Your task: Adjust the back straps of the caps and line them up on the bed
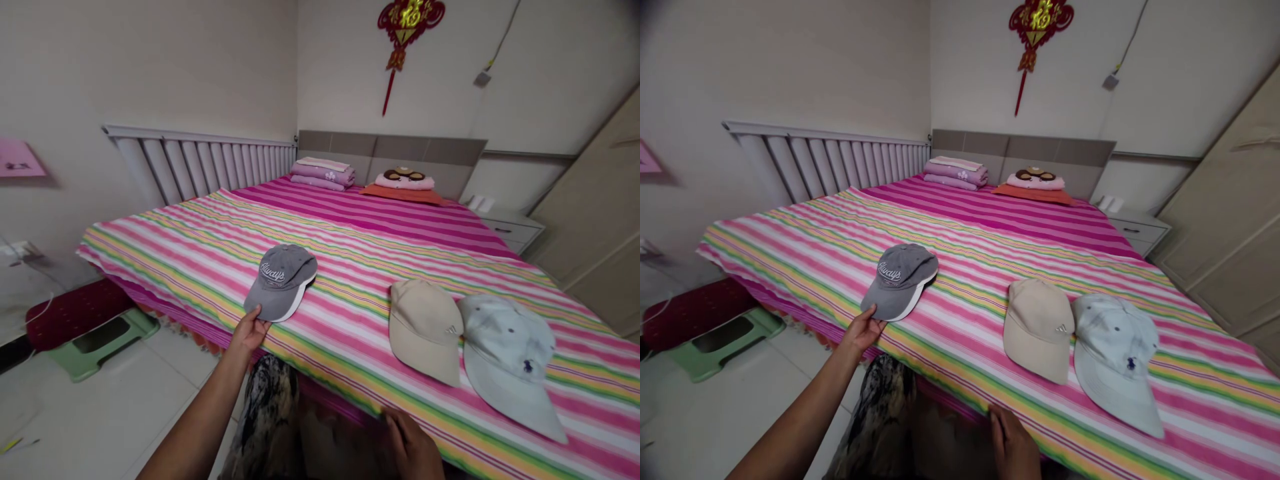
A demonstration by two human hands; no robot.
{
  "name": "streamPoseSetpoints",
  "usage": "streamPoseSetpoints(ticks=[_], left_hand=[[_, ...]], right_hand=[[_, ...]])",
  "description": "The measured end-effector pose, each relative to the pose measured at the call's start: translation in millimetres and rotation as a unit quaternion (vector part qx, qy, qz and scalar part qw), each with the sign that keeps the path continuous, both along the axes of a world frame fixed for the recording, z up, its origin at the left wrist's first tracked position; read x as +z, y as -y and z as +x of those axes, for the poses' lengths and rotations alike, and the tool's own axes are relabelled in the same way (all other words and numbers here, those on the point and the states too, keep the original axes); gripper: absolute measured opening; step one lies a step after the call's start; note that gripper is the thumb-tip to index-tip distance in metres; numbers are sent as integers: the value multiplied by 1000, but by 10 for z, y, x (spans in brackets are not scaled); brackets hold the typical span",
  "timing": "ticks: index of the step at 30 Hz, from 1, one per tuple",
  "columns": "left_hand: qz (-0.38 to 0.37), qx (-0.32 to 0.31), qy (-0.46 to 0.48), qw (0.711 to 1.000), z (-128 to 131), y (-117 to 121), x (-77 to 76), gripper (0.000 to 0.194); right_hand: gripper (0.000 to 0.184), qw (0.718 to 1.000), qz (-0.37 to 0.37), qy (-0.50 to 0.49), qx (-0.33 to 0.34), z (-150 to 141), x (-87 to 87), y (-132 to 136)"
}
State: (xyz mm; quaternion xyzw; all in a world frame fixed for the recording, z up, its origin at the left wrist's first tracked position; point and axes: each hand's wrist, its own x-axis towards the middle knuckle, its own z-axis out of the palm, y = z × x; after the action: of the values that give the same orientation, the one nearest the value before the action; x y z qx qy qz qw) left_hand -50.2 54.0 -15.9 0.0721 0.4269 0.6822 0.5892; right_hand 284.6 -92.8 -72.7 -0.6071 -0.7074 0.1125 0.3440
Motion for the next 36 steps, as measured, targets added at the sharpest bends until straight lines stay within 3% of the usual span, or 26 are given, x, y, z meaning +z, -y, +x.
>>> streamPoseSetpoints(ticks=[3,8,11,16,21,27,31,33,36], left_hand=[[-37,7,-56,998,-48,35,-30,3],[-68,91,-132,985,-87,102,-72,22],[-68,94,-141,983,-93,123,-46,21],[-51,93,-126,986,-110,136,96,20],[-4,85,-73,994,-127,80,333,10],[67,37,-12,997,-65,-55,667,11],[214,-28,5,976,79,-79,832,19],[264,-83,0,961,206,-18,841,27],[254,-178,15,951,487,207,708,34]], right_hand=[[35,1000,3,1,4,-27,-8,-6],[36,1000,10,15,8,-57,19,5],[37,1000,14,21,13,-58,42,10],[37,1000,14,23,12,-62,35,5],[34,1000,-4,2,25,-73,0,12],[30,997,-32,-59,37,-144,-18,47],[27,987,-86,-123,62,-260,8,58],[28,975,-127,-170,68,-317,78,38],[33,932,-190,-299,72,-361,303,-43]])
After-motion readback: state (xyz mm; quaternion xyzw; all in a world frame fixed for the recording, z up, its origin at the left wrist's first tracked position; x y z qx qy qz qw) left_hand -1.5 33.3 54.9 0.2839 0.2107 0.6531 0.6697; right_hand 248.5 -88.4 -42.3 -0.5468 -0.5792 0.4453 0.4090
